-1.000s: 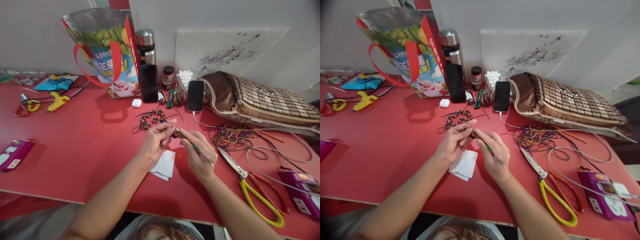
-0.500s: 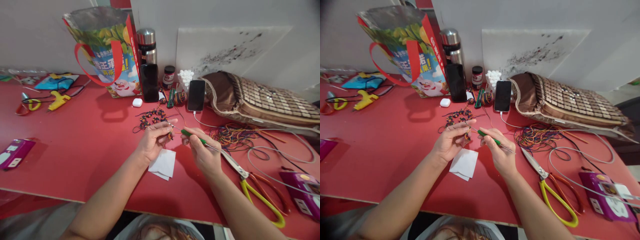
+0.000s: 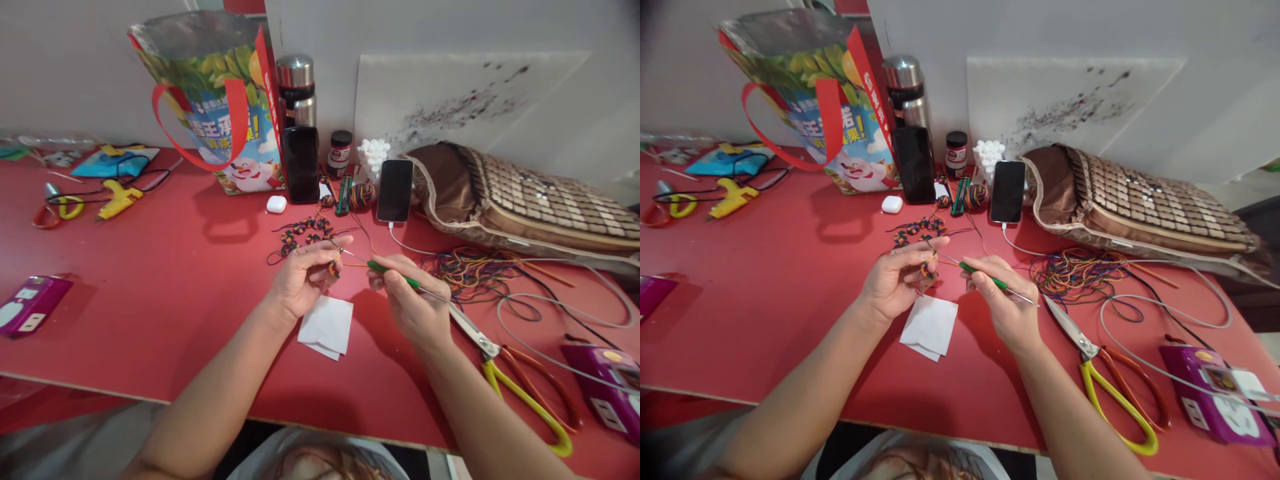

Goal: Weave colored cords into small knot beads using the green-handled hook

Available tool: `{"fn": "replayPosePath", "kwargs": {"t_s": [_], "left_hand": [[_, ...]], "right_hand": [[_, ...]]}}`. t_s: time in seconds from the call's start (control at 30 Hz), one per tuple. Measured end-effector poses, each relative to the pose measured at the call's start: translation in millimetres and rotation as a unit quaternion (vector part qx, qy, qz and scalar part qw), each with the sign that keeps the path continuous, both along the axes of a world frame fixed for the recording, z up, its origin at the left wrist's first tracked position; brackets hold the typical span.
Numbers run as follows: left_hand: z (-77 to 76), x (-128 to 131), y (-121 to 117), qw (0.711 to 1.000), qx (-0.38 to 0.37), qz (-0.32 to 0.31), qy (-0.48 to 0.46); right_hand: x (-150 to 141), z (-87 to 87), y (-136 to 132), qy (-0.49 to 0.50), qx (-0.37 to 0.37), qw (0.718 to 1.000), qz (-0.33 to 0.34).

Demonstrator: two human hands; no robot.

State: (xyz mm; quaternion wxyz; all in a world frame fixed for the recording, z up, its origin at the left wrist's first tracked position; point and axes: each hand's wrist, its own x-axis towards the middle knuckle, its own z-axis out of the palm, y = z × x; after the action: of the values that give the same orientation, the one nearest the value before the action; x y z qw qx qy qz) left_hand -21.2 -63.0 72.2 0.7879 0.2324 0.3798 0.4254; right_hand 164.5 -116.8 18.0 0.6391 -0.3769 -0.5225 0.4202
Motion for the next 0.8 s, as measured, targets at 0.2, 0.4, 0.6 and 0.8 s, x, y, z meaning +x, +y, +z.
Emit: {"fn": "replayPosePath", "kwargs": {"t_s": [0.2,0.4,0.6,0.8], "left_hand": [[4.6,-3,4,0.998,-0.052,-0.009,-0.027],[4.9,-10,10,0.991,-0.097,-0.042,-0.084],[1.3,-16,14,0.981,-0.125,-0.084,-0.123],[-4.2,-20,17,0.978,-0.116,-0.127,-0.119]], "right_hand": [[3,3.9,0,-0.046,0.026,0.999,0.006],[4,8.9,-1,-0.068,0.037,0.997,0.018],[6,12.5,-2,-0.091,0.052,0.994,0.013],[9,10.5,-1,-0.056,0.035,0.997,0.045]]}}
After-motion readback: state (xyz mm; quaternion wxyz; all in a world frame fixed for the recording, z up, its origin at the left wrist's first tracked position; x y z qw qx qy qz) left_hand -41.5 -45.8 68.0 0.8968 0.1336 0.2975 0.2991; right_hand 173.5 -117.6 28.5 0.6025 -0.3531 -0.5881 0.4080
